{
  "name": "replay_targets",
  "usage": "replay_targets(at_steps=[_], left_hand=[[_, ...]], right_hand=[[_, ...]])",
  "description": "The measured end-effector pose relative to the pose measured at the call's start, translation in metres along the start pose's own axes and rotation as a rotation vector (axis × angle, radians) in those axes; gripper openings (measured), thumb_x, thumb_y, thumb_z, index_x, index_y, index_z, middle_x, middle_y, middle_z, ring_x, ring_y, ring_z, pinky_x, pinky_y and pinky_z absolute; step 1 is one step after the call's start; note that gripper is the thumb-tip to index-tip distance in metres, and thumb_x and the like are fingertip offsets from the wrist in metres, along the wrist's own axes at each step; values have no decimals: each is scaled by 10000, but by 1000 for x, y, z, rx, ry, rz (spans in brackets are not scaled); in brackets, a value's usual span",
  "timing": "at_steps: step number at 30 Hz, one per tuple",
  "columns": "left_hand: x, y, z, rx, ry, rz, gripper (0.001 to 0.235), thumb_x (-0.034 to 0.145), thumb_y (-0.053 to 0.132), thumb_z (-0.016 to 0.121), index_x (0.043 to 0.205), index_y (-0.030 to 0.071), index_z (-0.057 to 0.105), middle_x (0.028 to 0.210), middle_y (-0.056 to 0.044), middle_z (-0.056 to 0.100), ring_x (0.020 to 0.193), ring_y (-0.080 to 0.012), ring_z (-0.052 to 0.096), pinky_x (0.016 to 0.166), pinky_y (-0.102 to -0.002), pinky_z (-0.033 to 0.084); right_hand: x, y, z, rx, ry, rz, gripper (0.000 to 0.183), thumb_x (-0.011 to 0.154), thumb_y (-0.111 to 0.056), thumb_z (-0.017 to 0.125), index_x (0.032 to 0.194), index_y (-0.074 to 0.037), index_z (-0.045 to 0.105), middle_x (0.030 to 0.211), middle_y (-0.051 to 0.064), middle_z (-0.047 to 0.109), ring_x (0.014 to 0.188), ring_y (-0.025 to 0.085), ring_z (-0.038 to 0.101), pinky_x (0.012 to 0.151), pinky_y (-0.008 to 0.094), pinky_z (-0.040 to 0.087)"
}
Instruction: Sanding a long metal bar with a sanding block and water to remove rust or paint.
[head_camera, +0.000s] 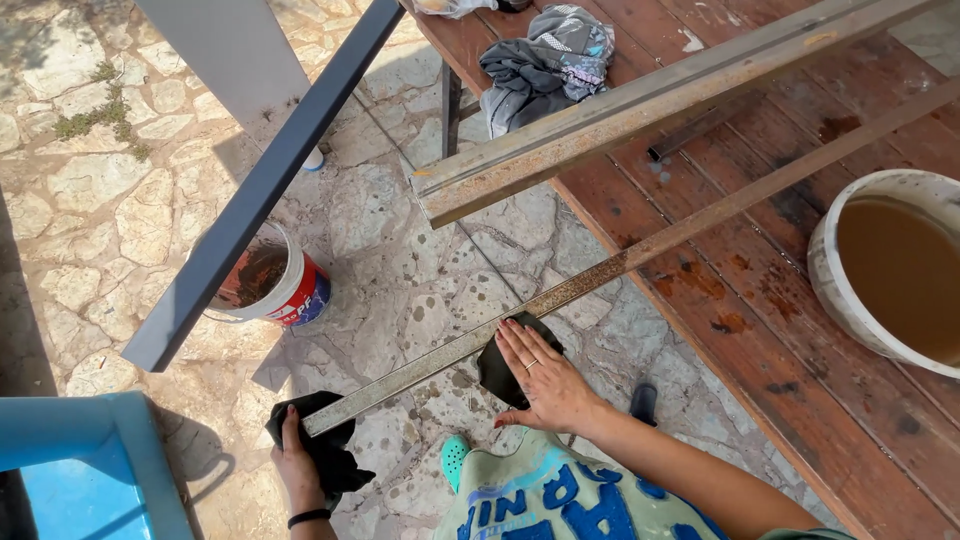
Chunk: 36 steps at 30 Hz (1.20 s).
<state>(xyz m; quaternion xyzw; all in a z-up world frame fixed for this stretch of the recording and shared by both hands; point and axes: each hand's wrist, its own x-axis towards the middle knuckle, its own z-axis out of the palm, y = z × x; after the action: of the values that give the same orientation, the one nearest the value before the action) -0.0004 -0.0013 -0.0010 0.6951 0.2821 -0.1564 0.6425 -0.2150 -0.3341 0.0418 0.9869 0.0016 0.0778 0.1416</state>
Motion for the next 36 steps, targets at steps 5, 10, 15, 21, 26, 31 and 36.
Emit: replay_targets(at_steps=[5, 10, 15, 21, 26, 31, 36], left_hand=[[-7, 7, 1, -2, 25, -20, 675, 889, 494, 702, 1300, -22, 563, 1133, -150, 648, 980, -277, 648, 746, -374, 552], [-10, 9, 3, 31, 60, -66, 844, 859, 537, 699, 1406, -45, 427, 1273, -181, 593, 1124, -305, 622, 891, -396, 532], [-7, 4, 0, 25, 71, -42, 800, 867, 525, 701, 1390, -35, 473, 1286, -166, 598, 1156, -289, 615, 918, -380, 524], [-15, 12, 4, 30, 99, -88, 904, 837, 566, 701, 1428, -37, 380, 1287, -192, 577, 1123, -321, 618, 882, -416, 539], [-14, 10, 5, 21, 43, -34, 673, 882, 532, 672, 1285, -3, 600, 1116, -162, 660, 987, -307, 653, 784, -403, 550], [-23, 22, 7, 69, 70, -97, 882, 832, 592, 663, 1424, -4, 397, 1253, -180, 568, 1080, -319, 614, 841, -446, 538], [-15, 7, 3, 14, 18, -14, 610, 875, 554, 661, 1225, 54, 635, 1051, -112, 658, 916, -261, 646, 741, -365, 528]], right_hand=[[13, 38, 14, 120, -96, 140, 1296, 856, -943, 267, 1604, 73, -31, 1690, 246, 11, 1575, 330, 36, 1285, 408, 37], [7, 7, -8, 65, -17, -30, 1341, 828, -1009, 276, 1611, 57, 57, 1690, 233, 94, 1588, 317, 87, 1310, 401, 74], [12, 60, 21, 169, -96, 148, 1282, 850, -941, 215, 1600, 74, -8, 1687, 251, 35, 1580, 326, 43, 1292, 413, 30], [9, 27, 11, -7, 48, 9, 1359, 814, -1014, 168, 1604, 78, -5, 1686, 240, 21, 1585, 318, 14, 1311, 404, 1], [3, 84, 25, 102, -109, 133, 1242, 872, -913, 173, 1598, 62, -80, 1688, 233, -63, 1571, 301, -33, 1281, 389, -25], [21, 32, 13, 4, 89, -26, 1308, 840, -969, 172, 1601, 79, -13, 1683, 253, -8, 1582, 328, -5, 1311, 404, -4], [-14, 97, 22, 131, -138, 78, 1227, 872, -906, 182, 1610, 41, -66, 1695, 228, -34, 1574, 320, -3, 1277, 407, 9]])
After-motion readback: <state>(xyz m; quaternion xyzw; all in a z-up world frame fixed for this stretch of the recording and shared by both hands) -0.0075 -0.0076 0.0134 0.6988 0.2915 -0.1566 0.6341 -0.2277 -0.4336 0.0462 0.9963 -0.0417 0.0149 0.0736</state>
